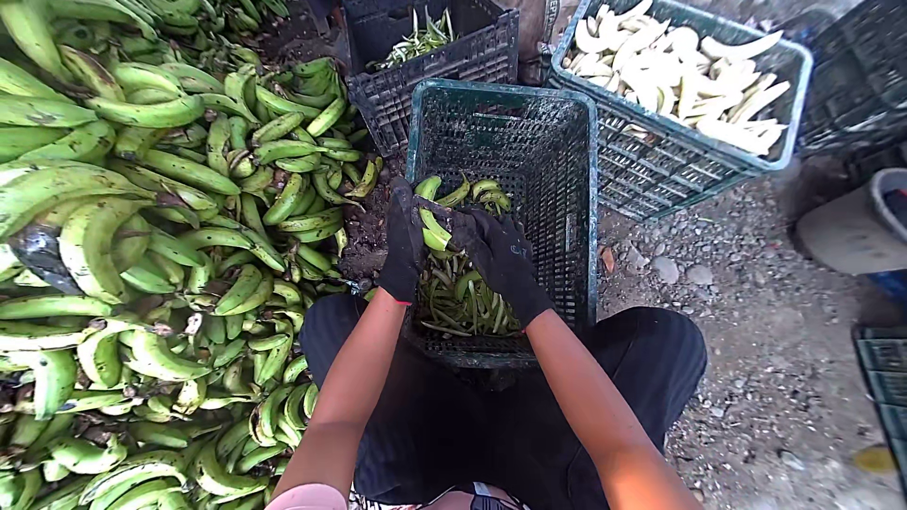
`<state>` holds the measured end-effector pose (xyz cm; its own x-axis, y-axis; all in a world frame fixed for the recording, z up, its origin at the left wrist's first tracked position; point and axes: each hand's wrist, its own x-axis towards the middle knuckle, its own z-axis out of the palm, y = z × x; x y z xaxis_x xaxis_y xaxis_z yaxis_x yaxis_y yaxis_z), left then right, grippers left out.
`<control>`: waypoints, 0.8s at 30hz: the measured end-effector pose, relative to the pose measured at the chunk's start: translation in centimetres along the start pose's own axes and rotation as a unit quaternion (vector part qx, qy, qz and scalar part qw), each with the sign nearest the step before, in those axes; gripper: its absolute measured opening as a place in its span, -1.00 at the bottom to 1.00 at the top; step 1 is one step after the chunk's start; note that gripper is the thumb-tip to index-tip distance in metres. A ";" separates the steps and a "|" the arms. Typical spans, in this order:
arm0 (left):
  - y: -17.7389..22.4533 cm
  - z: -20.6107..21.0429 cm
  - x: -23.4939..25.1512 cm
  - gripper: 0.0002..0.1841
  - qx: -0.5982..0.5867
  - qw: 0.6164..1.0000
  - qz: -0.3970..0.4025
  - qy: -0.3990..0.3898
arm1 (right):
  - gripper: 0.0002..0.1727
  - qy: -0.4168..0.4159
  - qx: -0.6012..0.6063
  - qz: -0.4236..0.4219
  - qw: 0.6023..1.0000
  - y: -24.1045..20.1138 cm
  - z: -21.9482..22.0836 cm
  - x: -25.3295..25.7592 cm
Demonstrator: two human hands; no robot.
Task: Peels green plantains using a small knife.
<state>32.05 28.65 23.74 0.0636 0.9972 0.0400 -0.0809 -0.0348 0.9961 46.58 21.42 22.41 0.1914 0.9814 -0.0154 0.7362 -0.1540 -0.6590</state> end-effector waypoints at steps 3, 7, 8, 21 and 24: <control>0.7 0.1 -0.2 -0.39 0.060 0.998 0.007 0.005 | -0.21 -0.008 0.001 0.012 1.000 -0.3 -0.2 0.3; 0.2 0.8 -1.0 -0.35 0.128 0.991 0.023 -0.007 | -0.30 0.018 0.048 0.063 0.997 0.4 0.2 2.2; 0.1 0.9 -1.5 -0.33 0.130 0.991 0.024 -0.012 | -0.28 0.042 0.090 0.077 0.992 1.0 0.6 2.9; -0.1 -0.1 0.7 -0.46 -0.189 0.976 -0.038 -0.100 | -0.26 0.014 0.264 0.050 0.963 0.9 0.8 -0.7; -0.4 -0.6 0.6 -0.52 -0.103 0.991 0.078 -0.041 | -0.18 0.010 0.200 0.022 0.980 0.0 1.4 -2.3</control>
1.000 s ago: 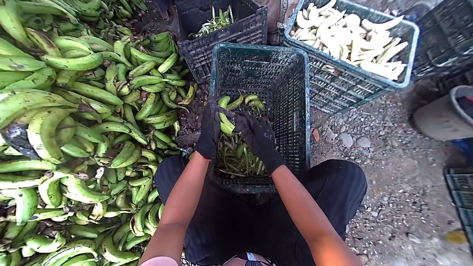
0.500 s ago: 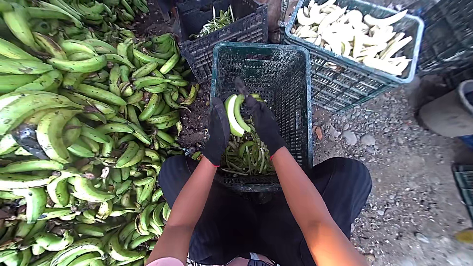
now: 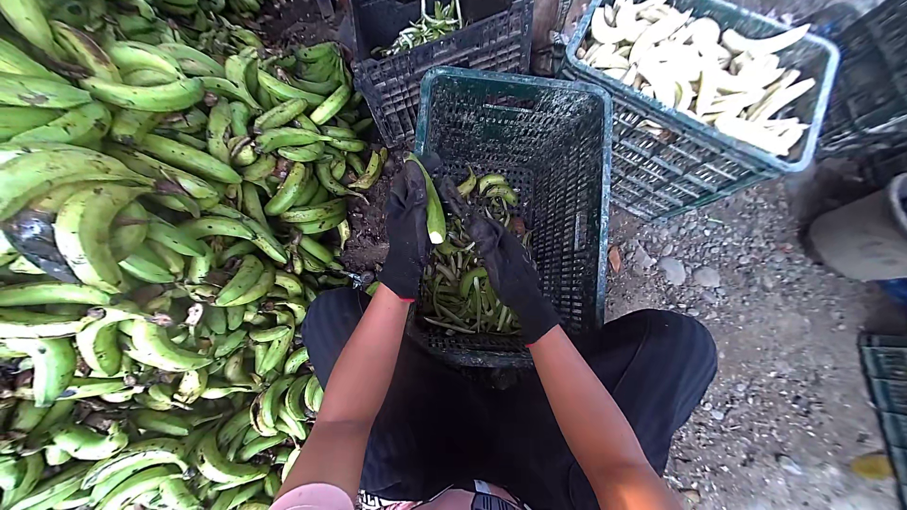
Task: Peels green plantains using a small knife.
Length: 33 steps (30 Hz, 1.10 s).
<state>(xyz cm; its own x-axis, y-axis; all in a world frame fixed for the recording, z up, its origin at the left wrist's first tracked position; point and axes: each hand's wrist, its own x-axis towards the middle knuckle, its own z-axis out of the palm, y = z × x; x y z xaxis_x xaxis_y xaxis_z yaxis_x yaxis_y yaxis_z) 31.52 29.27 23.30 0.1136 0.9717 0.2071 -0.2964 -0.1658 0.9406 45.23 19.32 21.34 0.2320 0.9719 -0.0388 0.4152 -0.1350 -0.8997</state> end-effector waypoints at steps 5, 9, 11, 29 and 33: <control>-0.3 -1.1 0.3 -0.42 0.066 0.991 0.114 0.030 | -0.16 -0.021 -0.077 -0.025 0.996 0.2 1.0 -0.7; -0.5 -1.3 0.8 -0.38 0.194 0.962 0.161 0.107 | -0.09 -0.008 -0.115 -0.025 0.993 0.4 1.2 -1.2; -0.4 -1.0 0.6 -0.36 0.200 0.960 0.161 0.108 | -0.08 -0.001 -0.132 -0.019 0.991 0.3 1.1 -1.4; 0.2 -1.9 -1.4 -0.56 0.072 0.957 -0.189 -0.206 | -0.17 0.031 -0.146 0.034 0.988 1.6 -0.5 3.4; 0.7 0.3 -2.5 -0.49 0.158 0.931 -0.229 -0.236 | -0.31 0.049 -0.005 0.051 0.997 2.2 -0.8 4.6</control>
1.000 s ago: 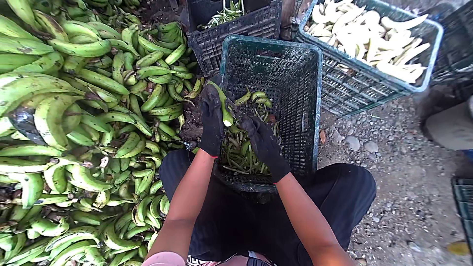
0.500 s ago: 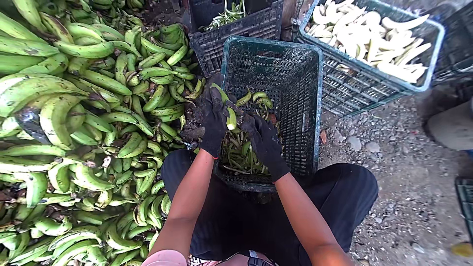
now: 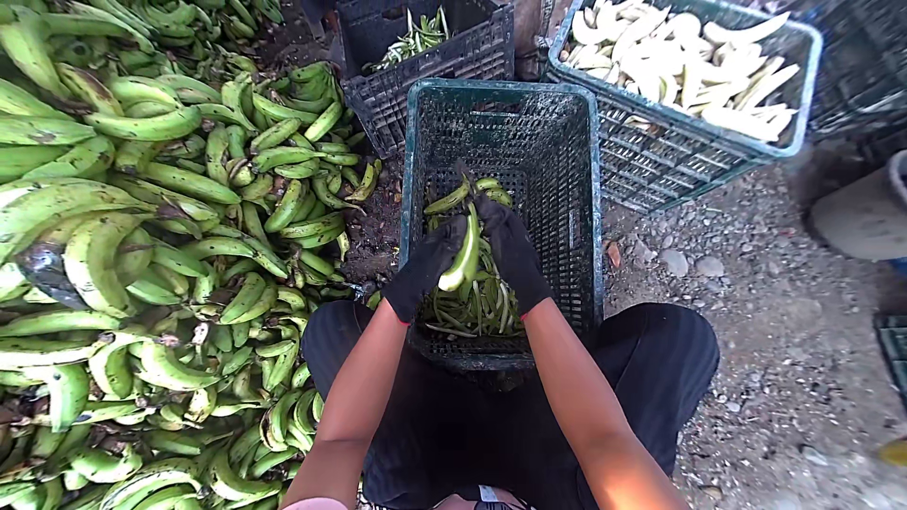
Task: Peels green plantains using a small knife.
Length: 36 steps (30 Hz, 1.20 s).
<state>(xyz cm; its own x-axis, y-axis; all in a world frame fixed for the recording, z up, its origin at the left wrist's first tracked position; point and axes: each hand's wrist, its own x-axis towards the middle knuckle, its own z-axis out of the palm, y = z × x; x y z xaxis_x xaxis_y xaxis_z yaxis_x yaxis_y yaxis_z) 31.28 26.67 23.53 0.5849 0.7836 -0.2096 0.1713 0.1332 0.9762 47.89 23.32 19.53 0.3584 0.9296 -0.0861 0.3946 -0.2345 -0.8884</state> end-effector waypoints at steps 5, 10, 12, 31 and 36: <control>-0.2 -1.8 1.6 -0.27 -0.122 0.981 0.149 0.019 | -0.31 0.001 0.181 -0.045 0.982 1.0 -0.3 0.1; 0.1 -1.7 2.6 -0.24 -0.276 0.934 0.127 0.187 | -0.15 0.035 -0.022 -0.114 0.993 0.8 0.8 -1.5; -0.6 -1.5 2.8 -0.50 -0.259 0.934 0.097 0.225 | -0.03 0.028 -0.128 -0.102 0.986 0.7 1.3 -2.2; -0.1 -2.1 2.1 -0.60 -0.533 0.824 0.043 0.188 | -0.18 0.074 -0.259 -0.165 0.949 -2.6 1.5 -5.2; 0.1 -1.4 1.3 -0.63 -0.346 0.907 0.105 0.213 | -0.19 0.029 -0.246 -0.115 0.962 -3.6 0.0 -3.9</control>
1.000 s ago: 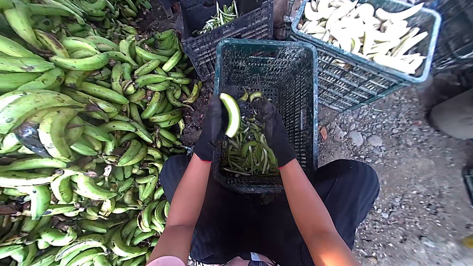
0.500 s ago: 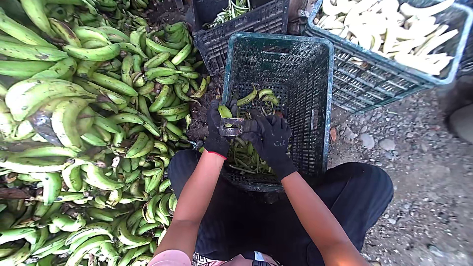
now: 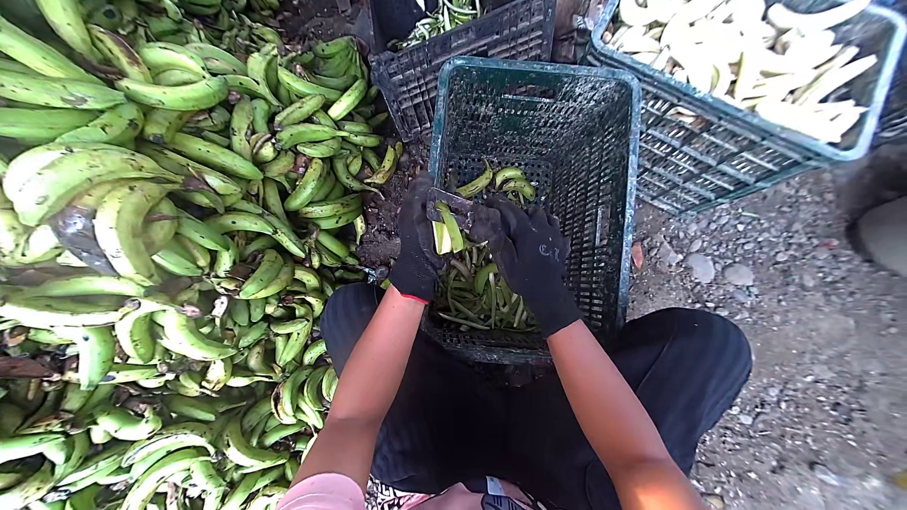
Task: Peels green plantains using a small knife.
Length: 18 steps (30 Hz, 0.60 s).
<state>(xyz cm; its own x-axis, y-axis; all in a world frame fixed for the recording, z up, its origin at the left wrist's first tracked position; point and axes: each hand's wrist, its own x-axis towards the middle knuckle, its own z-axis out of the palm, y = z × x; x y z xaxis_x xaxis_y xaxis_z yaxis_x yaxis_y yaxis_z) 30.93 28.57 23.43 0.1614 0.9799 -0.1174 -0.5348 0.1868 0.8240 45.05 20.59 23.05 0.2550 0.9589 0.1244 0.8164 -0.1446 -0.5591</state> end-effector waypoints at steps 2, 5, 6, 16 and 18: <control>0.1 0.1 0.2 -0.58 0.019 0.999 -0.002 0.034 | -0.03 -0.002 -0.028 -0.012 1.000 -0.2 -0.5 -0.2; 0.2 -0.1 0.5 -0.50 0.016 0.998 -0.046 0.040 | 0.02 0.022 -0.046 -0.029 0.998 -0.2 0.0 -0.7; 0.1 0.1 0.6 -0.46 0.012 0.997 -0.053 0.051 | 0.00 0.031 -0.045 -0.030 0.998 -0.1 0.3 -0.9; -0.3 -0.1 0.2 -0.37 0.240 0.956 0.108 -0.131 | -0.22 -0.080 0.063 0.048 0.994 0.4 -1.3 1.1; -0.4 -0.2 0.0 -0.36 0.255 0.941 0.145 -0.169 | -0.25 -0.103 0.089 0.050 0.989 0.8 -1.5 1.5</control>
<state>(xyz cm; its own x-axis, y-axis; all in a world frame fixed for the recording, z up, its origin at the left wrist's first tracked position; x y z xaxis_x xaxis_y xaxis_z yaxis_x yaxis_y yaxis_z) 30.97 28.53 23.03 0.3701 0.8905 0.2647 -0.1441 -0.2265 0.9633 46.90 21.55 24.02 0.2032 0.9742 -0.0977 0.6835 -0.2126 -0.6983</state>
